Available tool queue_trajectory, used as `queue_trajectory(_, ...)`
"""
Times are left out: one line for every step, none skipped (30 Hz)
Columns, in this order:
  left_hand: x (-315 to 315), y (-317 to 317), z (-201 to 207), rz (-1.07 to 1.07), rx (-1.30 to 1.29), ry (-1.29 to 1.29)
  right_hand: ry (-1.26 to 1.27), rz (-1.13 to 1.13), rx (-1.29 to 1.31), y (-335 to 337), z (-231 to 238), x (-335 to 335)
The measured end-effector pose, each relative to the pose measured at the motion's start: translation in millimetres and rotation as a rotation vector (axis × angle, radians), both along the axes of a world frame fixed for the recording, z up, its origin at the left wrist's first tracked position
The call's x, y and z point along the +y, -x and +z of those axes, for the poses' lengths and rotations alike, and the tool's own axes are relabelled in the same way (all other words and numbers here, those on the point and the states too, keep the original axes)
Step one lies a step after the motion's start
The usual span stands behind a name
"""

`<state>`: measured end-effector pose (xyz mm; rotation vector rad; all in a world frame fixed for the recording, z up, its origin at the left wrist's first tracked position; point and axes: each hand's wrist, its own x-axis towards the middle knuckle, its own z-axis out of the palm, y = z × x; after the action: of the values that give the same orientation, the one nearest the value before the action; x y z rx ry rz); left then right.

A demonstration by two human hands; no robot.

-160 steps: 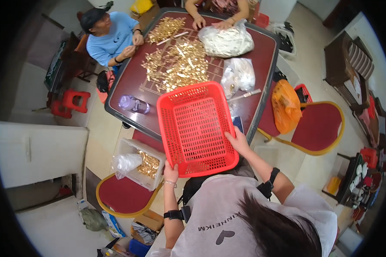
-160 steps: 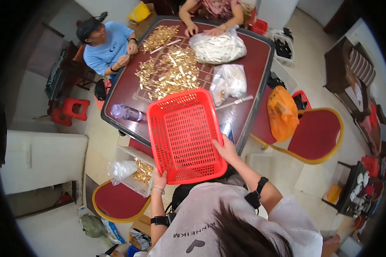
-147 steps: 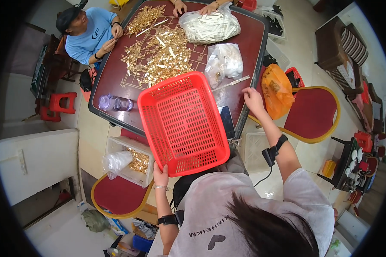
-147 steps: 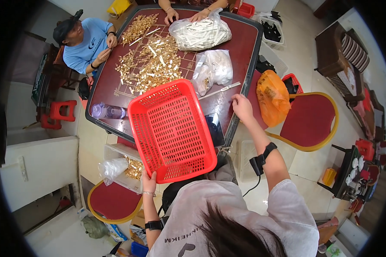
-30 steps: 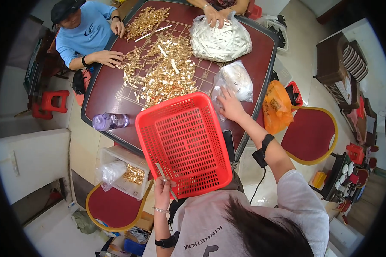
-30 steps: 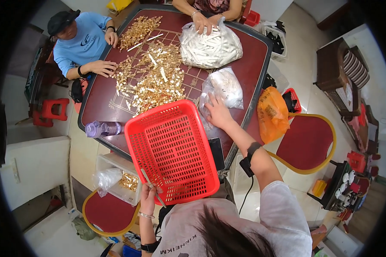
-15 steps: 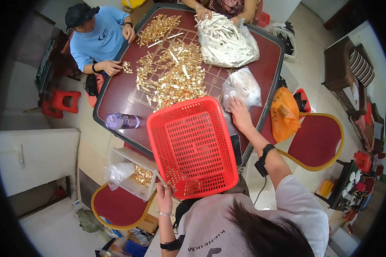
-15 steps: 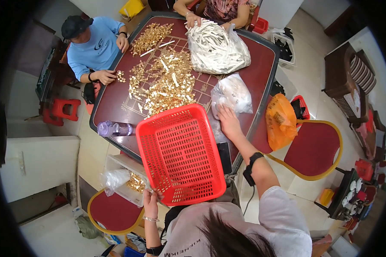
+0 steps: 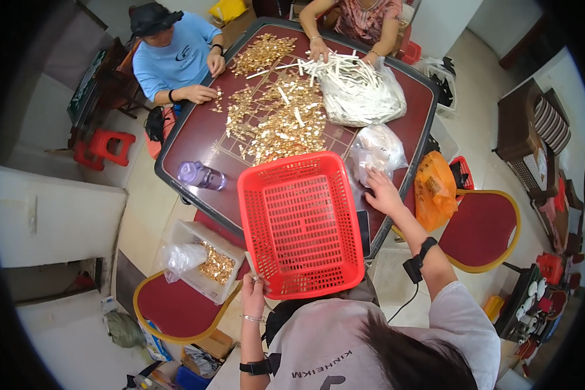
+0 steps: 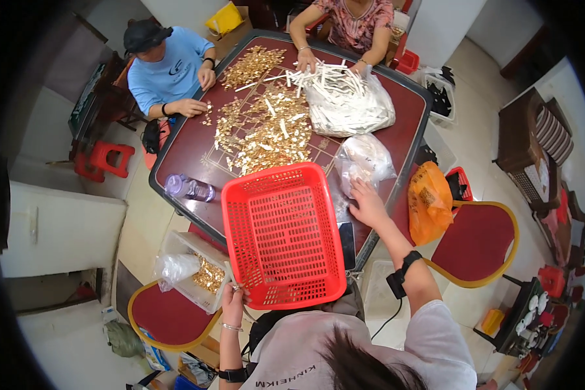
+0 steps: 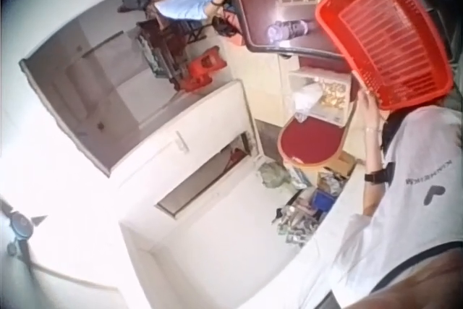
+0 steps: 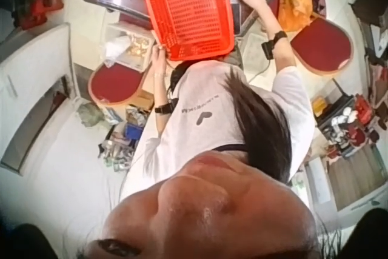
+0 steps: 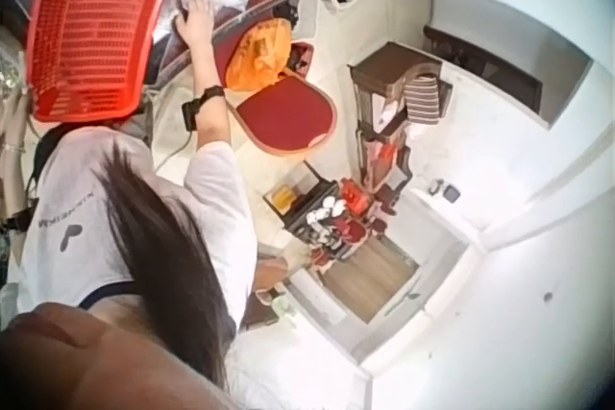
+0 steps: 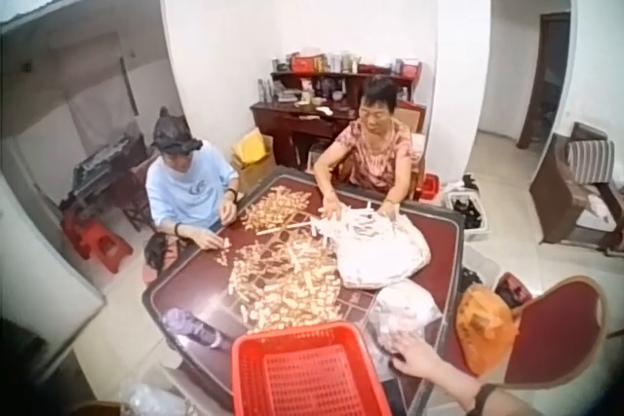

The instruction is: Sorting and bagging small gold-colored shoe components into plastic bags.

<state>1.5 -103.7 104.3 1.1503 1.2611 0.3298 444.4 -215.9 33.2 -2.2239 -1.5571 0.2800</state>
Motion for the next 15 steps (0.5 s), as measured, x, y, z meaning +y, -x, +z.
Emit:
queue_trajectory(0,1,-1,0.012,0.0,-0.003,-0.003,0.012,0.0,1,5,-2)
queue_trajectory(0,2,-2,0.02,-0.021,-0.009,-0.036,-0.061,0.027,3,11,-4)
queue_trajectory(0,3,-3,0.027,-0.043,-0.014,-0.069,-0.136,0.053,5,16,-5)
queue_trajectory(1,-1,3,0.031,-0.048,-0.002,-0.113,-0.167,0.003,5,21,-8)
queue_trajectory(0,-4,8,0.039,-0.05,0.0,-0.111,-0.159,0.001,12,32,-6)
queue_trajectory(0,-7,13,0.023,-0.086,-0.002,-0.162,-0.233,0.052,23,44,-4)
queue_trajectory(1,-9,16,0.007,-0.125,-0.007,-0.215,-0.307,0.101,36,60,0)
queue_trajectory(0,-10,18,-0.025,-0.156,-0.011,-0.261,-0.312,0.124,54,74,3)
queue_trajectory(0,-14,20,-0.027,-0.163,-0.007,-0.297,-0.264,0.238,73,90,8)
queue_trajectory(-1,-21,27,-0.089,-0.195,0.003,-0.331,-0.201,0.36,90,90,8)
queue_trajectory(-2,-28,32,-0.147,-0.226,0.012,-0.292,-0.21,0.576,116,89,8)
queue_trajectory(-4,-37,40,-0.179,-0.245,0.02,-0.24,-0.183,0.79,140,98,8)
queue_trajectory(-7,-45,44,-0.186,-0.256,0.019,-0.158,-0.141,1.004,161,96,6)
queue_trajectory(-11,-50,48,-0.266,-0.277,0.024,-0.171,-0.186,1.324,187,103,6)
queue_trajectory(-14,-53,49,-0.342,-0.295,0.027,-0.116,-0.193,1.397,206,112,7)
